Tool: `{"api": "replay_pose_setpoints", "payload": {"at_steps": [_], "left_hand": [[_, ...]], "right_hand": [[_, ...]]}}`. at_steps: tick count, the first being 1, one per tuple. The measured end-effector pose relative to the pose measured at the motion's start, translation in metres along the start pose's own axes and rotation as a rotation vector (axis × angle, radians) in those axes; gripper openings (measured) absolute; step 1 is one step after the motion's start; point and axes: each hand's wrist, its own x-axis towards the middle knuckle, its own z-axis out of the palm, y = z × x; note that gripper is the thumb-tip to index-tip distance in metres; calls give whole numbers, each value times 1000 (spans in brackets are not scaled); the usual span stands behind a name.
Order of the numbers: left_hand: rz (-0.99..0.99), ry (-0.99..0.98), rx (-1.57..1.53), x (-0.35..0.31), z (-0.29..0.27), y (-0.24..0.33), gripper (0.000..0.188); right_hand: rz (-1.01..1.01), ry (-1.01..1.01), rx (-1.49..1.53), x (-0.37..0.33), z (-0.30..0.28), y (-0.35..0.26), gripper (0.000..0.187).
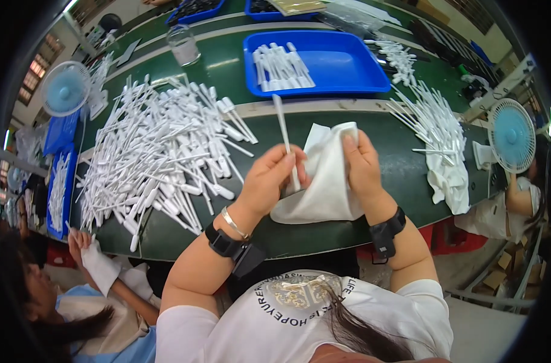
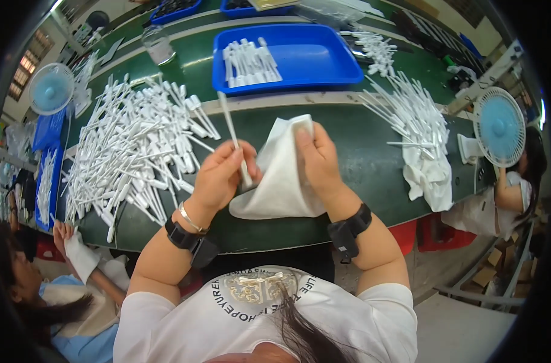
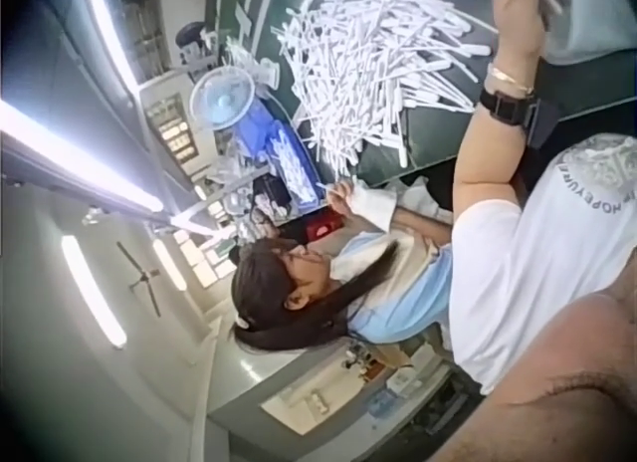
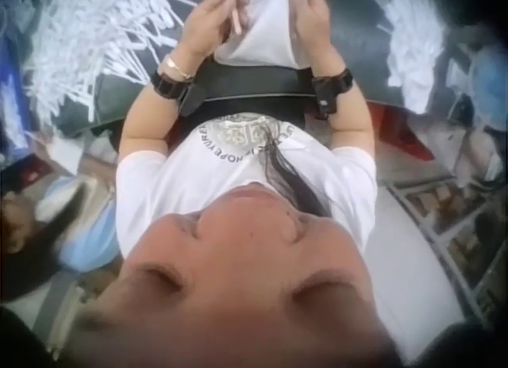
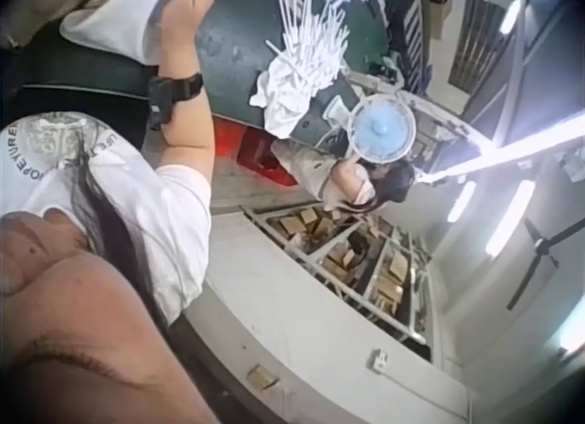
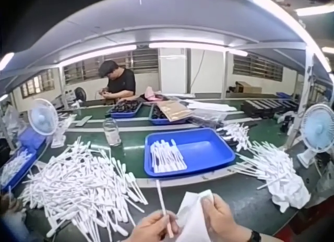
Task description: The person picks up a white plastic component from a pile, wipes it with a cloth, and places it into a blue tray, repeating this process for several components.
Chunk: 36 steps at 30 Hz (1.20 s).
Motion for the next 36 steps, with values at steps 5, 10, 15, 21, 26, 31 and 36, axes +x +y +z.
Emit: {"api": "replay_pose_setpoints", "payload": {"at_steps": [5, 10, 15, 21, 26, 31, 36], "left_hand": [[-288, -207, 339, -11, 10, -20, 22], [-199, -289, 638, -9, 9, -19, 22], [-67, -132, 1065, -17, 21, -10, 19], [86, -125, 1414, -17, 18, 2, 18], [-61, -160, 1363, -9, 5, 60, 17], [429, 36, 1534, 62, 13, 105, 13], [916, -176, 1793, 179, -16, 105, 10]], "right_hand": [[-58, -126, -59, -11, 12, 9, 18], [-142, 8, -91, -5, -2, 10, 20], [-328, 144, -507, 2, -10, 8, 18], [-639, 132, -1031, 3, -8, 14, 19], [26, -18, -247, 15, -12, 2, 22], [106, -101, -33, 17, -9, 3, 23], [49, -173, -101, 17, -11, 8, 23]]}}
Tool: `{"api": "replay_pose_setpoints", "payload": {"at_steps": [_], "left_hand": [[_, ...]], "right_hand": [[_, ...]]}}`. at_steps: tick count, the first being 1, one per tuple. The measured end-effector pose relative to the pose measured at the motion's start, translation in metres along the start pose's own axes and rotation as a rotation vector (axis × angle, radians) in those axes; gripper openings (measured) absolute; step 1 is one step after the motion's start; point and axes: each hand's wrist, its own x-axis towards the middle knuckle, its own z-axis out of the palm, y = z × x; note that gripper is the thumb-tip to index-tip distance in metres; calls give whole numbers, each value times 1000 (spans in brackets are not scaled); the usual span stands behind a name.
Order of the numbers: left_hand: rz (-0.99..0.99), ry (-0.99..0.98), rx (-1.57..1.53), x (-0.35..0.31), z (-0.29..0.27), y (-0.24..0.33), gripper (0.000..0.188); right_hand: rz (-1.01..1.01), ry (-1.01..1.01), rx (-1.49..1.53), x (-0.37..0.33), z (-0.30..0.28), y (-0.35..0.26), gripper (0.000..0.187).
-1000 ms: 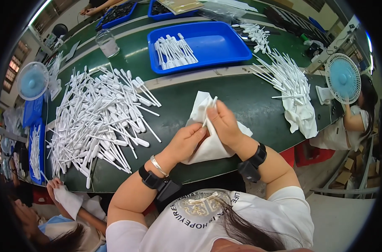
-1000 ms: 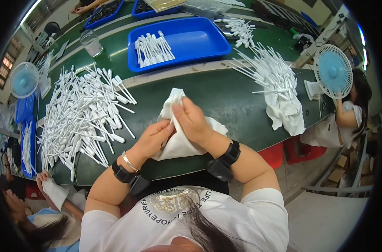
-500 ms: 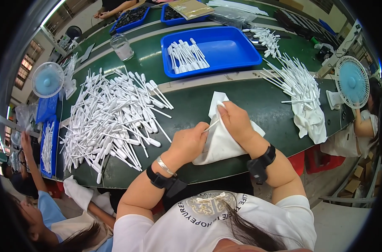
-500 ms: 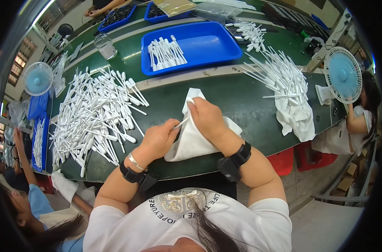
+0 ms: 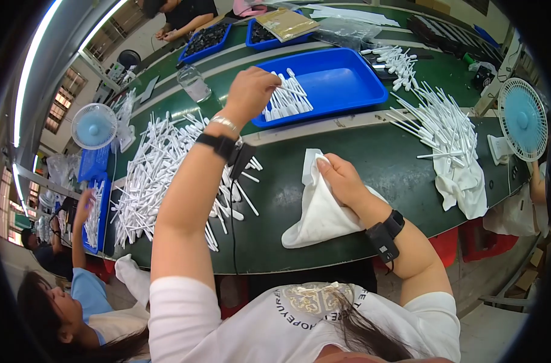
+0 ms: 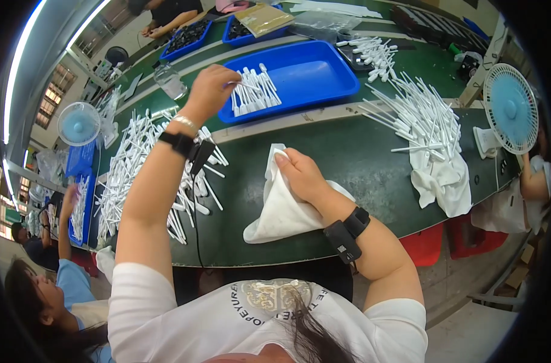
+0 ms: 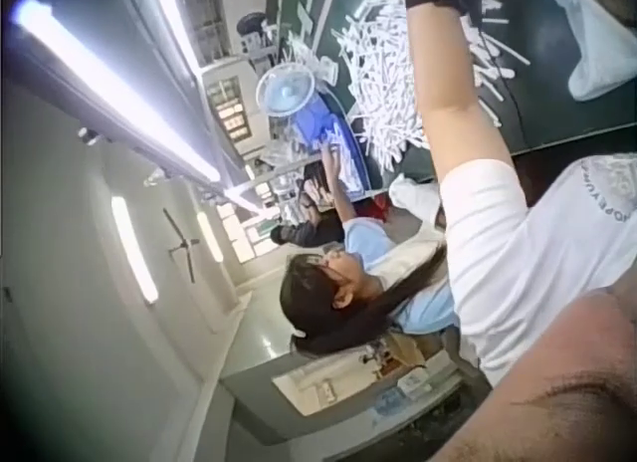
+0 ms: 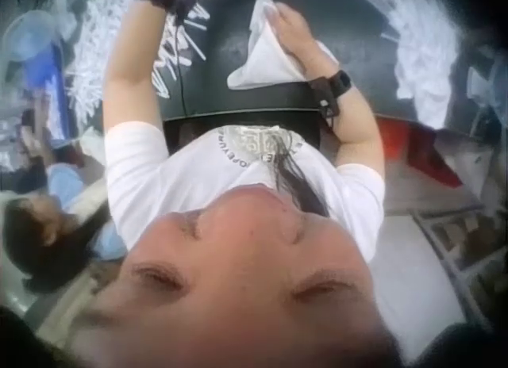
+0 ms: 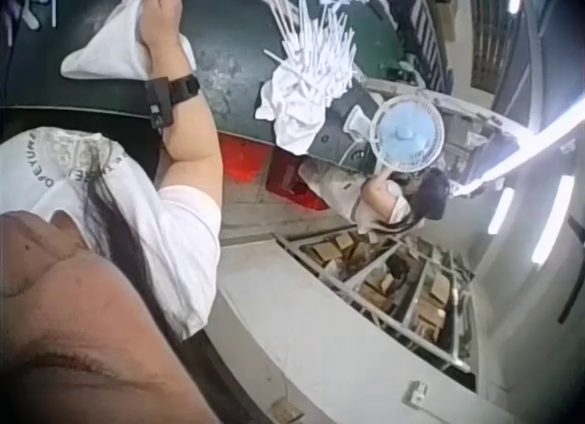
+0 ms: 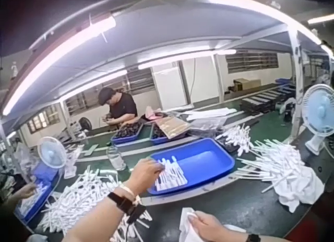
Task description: The person picks up a white plastic component from a pile, wipes it with a cloth, and places it into a blue tray, repeating this process for several components.
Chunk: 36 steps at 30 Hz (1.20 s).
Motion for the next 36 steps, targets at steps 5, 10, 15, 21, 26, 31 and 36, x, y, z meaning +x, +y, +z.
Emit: {"api": "replay_pose_setpoints", "payload": {"at_steps": [5, 10, 15, 21, 26, 31, 36], "left_hand": [[52, -423, 239, 3, 71, -62, 18], [3, -319, 294, -1, 86, -75, 27], [-175, -516, 279, -3, 48, -86, 29], [-404, -885, 245, -40, -5, -95, 23], [-255, -921, 89, -90, -10, -87, 21], [-196, -905, 71, -96, -5, -54, 20], [-51, -875, 180, -104, -21, -38, 22]], "right_hand": [[-54, -24, -115, -1, -1, 5, 23], [-97, -6, -199, -1, -4, 6, 23], [-65, -1, -197, 4, -4, 7, 23], [28, -41, -45, 1, -5, 1, 23], [-12, -11, -142, 1, -6, -11, 29], [-11, -5, -276, -4, -7, -12, 30], [1, -22, -449, -5, -9, -22, 28]]}}
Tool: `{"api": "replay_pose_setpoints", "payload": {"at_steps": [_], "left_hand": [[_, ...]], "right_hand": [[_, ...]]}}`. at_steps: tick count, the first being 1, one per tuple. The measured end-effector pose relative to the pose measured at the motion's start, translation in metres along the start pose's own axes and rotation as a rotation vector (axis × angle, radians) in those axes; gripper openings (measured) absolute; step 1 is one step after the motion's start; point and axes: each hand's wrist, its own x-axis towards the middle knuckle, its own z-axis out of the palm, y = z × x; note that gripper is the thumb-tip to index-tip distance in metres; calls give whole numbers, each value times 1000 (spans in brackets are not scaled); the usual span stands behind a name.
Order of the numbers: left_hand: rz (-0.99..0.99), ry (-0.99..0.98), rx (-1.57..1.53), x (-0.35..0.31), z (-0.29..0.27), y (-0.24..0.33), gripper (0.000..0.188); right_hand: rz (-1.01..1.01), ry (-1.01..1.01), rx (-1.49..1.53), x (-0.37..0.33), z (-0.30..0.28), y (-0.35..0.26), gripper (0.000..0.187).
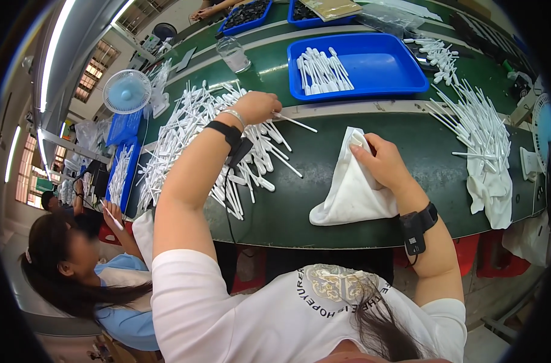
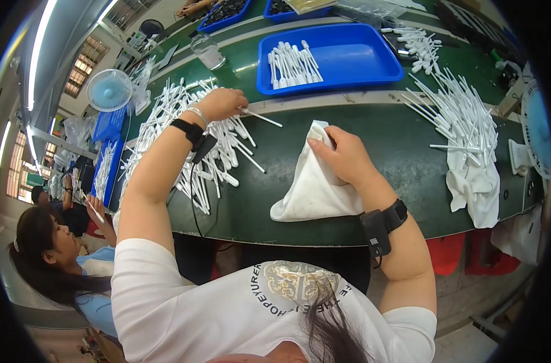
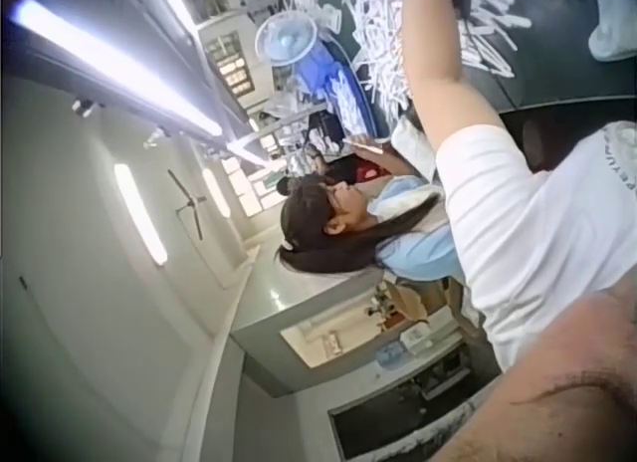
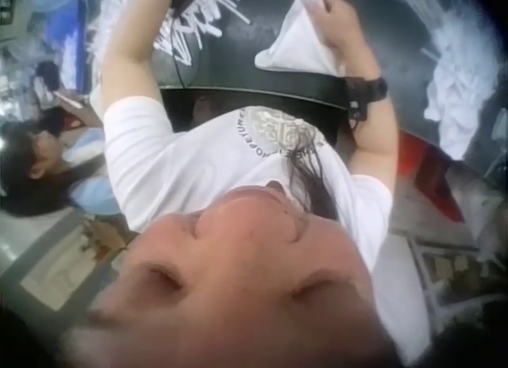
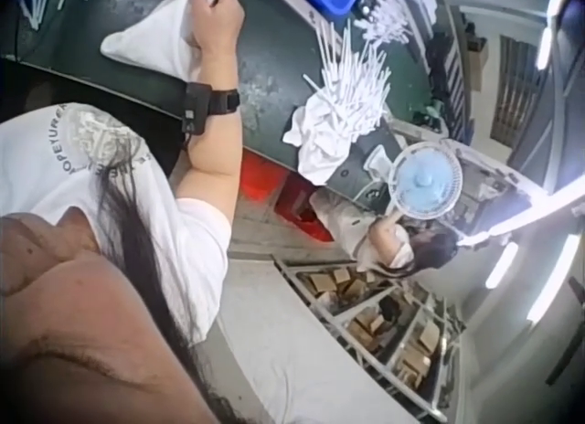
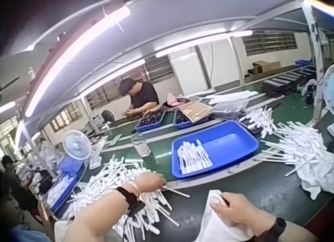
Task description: The person picks up a white plastic component from a pile, wipes it with a cloth, and places it into a blue tray, repeating this process for several components.
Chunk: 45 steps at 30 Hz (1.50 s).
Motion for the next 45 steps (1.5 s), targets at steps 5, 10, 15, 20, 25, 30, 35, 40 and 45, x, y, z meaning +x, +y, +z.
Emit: {"api": "replay_pose_setpoints", "payload": {"at_steps": [5, 10, 15, 20, 25, 30, 35, 40, 45], "left_hand": [[-192, 41, -86, -26, -19, 25, 20], [-331, 173, -1404, -53, -29, 84, 21], [-270, 248, -1715, -41, -24, 151, 17], [-193, 338, -2045, -25, 2, 183, 15], [-248, 340, -2161, -27, 13, 181, 14], [-239, 371, -2201, -28, 18, 179, 14], [-266, 299, -2147, -29, 18, 183, 14], [-217, 413, -1641, -23, 27, 210, 17], [-114, 352, -1481, -27, 26, 221, 20]], "right_hand": [[-47, -15, 31, 1, -6, 8, 25], [19, -81, 495, 4, -3, 10, 24], [103, -108, 633, -1, 1, 5, 24], [-128, -7, 67, -5, -9, 0, 27], [19, -161, 38, -2, -16, 1, 26], [100, -96, 302, 1, -12, 8, 24], [183, 11, 471, -3, 6, 6, 22], [-8, 27, 349, -15, 38, 6, 21], [17, 105, 462, -14, 30, 7, 20]]}}
